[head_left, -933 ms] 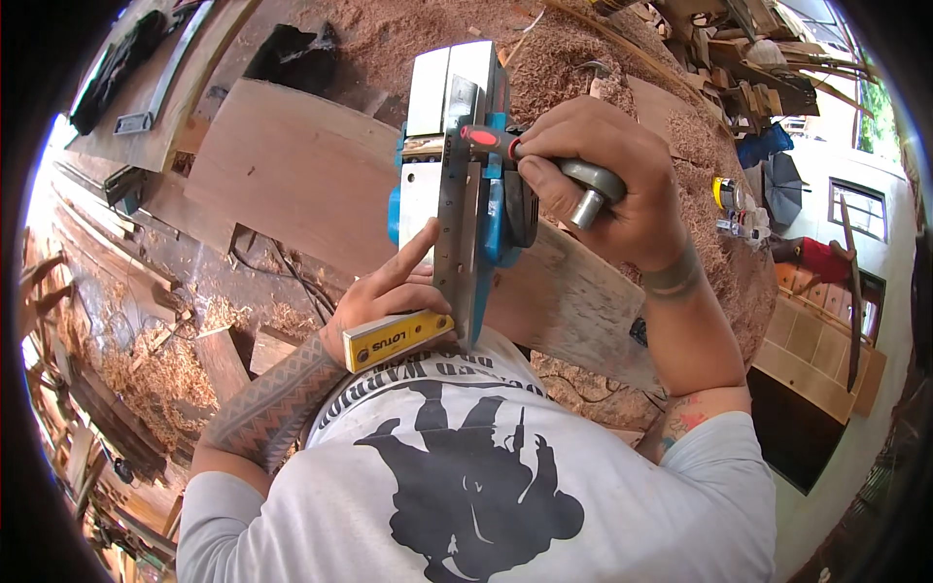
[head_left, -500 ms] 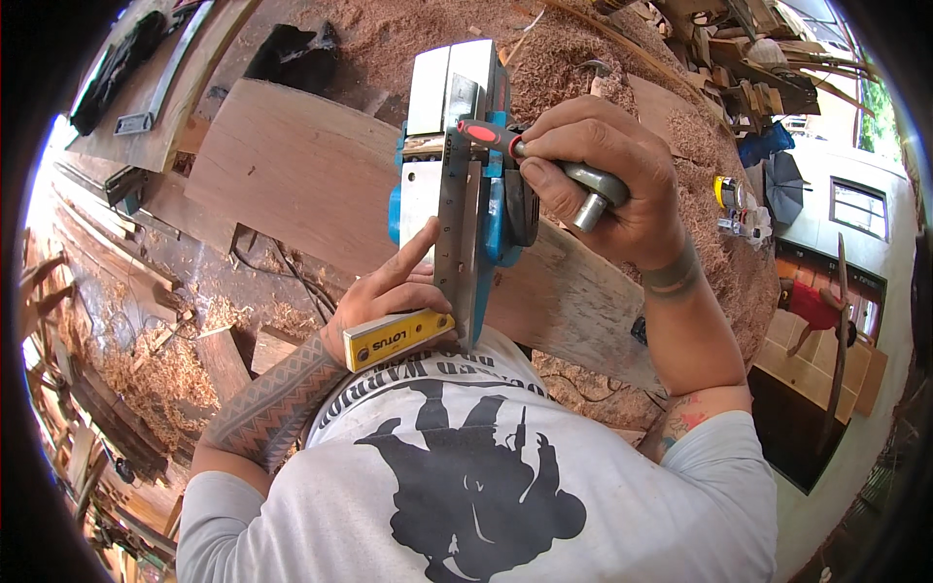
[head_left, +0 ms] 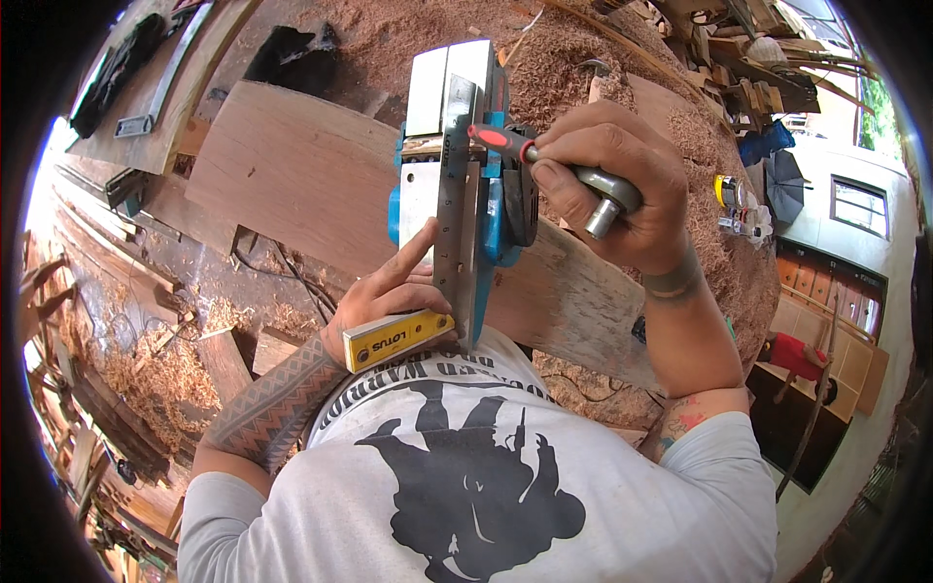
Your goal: The person uses a socket wrench to tighten bolts on the blade assembly of an electric hand planer while holding a combination square against the tool base.
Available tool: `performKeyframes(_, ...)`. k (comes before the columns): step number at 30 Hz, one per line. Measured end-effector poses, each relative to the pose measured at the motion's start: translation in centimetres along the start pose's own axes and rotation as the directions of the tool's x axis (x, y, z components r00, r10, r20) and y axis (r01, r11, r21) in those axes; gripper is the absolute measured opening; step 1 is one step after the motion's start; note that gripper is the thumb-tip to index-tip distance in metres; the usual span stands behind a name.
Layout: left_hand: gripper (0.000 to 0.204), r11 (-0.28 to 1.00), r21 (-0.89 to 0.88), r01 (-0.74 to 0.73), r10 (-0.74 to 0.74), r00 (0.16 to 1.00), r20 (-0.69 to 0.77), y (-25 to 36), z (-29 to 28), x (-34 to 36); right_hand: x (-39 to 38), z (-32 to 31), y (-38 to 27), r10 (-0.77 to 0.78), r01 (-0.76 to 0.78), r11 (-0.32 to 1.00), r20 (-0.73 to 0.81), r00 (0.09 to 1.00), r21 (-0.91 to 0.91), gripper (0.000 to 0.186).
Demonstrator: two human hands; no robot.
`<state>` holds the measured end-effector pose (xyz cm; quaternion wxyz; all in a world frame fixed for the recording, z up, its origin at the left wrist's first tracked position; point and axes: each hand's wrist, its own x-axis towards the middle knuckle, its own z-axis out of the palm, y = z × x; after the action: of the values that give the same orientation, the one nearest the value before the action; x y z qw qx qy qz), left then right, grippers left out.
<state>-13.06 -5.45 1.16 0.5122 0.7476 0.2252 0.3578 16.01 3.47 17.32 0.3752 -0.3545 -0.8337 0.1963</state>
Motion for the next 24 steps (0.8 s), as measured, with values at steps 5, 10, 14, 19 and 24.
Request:
performKeyframes(5,0.028,0.999,-0.039,0.002,-0.001,1.000,0.007,-0.2,-0.1,-0.3,-1.5,-3.7,-1.1,0.374,-0.430,0.900,0.369,0.851,0.078,0.014)
performKeyframes(10,0.027,0.998,-0.049,-0.025,0.024,1.000,-0.012,-0.5,0.4,-0.7,-9.4,1.4,3.1,0.688,-0.443,0.677,0.720,0.095,-0.588,0.027)
performKeyframes(14,0.024,0.991,-0.091,-0.096,0.093,0.995,-0.033,-0.6,0.6,-0.3,-17.1,5.0,4.8,0.752,-0.404,0.628,0.652,0.097,-0.665,0.030)
performKeyframes(19,0.024,0.992,-0.110,-0.066,0.062,0.997,-0.039,-0.8,0.7,-0.9,-19.2,5.9,4.5,0.775,-0.484,0.599,0.615,0.149,-0.638,0.033)
performKeyframes(24,0.026,0.993,-0.096,-0.068,0.064,0.997,-0.046,-0.7,0.7,-1.0,-11.1,2.5,4.0,0.784,-0.598,0.621,0.387,0.486,-0.507,0.029)
